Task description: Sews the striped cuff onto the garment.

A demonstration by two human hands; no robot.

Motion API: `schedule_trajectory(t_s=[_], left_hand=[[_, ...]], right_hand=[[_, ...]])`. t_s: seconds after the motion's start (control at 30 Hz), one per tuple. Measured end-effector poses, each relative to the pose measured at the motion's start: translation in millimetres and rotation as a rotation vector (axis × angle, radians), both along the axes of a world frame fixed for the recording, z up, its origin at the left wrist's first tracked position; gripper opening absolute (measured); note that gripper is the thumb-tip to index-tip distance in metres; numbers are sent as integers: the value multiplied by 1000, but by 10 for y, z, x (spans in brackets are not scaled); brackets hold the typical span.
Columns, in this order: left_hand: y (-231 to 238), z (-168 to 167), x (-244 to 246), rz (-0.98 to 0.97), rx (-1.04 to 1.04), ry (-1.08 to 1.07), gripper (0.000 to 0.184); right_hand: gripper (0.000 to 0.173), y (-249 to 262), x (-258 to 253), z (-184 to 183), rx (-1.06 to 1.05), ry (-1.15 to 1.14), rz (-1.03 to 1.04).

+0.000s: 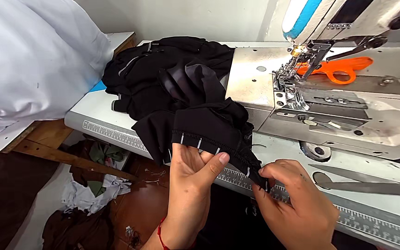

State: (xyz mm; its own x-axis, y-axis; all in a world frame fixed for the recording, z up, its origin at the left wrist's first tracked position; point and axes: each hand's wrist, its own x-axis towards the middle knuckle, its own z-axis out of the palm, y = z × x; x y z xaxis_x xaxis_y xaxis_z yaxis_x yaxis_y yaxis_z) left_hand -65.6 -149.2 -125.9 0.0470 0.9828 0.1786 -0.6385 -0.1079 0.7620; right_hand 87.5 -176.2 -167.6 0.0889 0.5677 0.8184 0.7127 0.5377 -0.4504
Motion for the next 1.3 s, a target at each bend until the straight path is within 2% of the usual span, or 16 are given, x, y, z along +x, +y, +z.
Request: schedule_trajectory(t_s=[0.27, 0.53, 0.6, 0.73, 0.77, 0.9, 0.97, 1.1, 1.3], left_hand=[[7, -23, -12, -20, -16, -26, 54], [3, -30, -14, -39, -26, -69, 46], [2, -26, -15, -29, -21, -84, 45], [-46, -77, 13, -69, 20, -152, 40], [-72, -97, 37, -77, 29, -157, 39], [-157, -181, 126, -2, 62, -56, 47], [-177, -245, 145, 3, 133, 45, 46], [-205, -335, 207, -62, 233, 146, 26], [-181, -313, 235, -91, 104, 31, 15]], right_hand=[[9, -16, 12, -33, -16, 0, 14], [8, -15, -1, -66, -33, 27, 50], [14, -20, -2, -72, -66, 78, 105], [43, 10, -51, -14, -90, 168, 154], [43, 26, -80, 11, -86, 161, 147], [17, 59, -164, 49, -54, 153, 107], [11, 32, -171, 58, -23, 174, 77], [8, -34, -196, 80, 27, 180, 77], [8, -40, -139, 50, 85, 189, 121]])
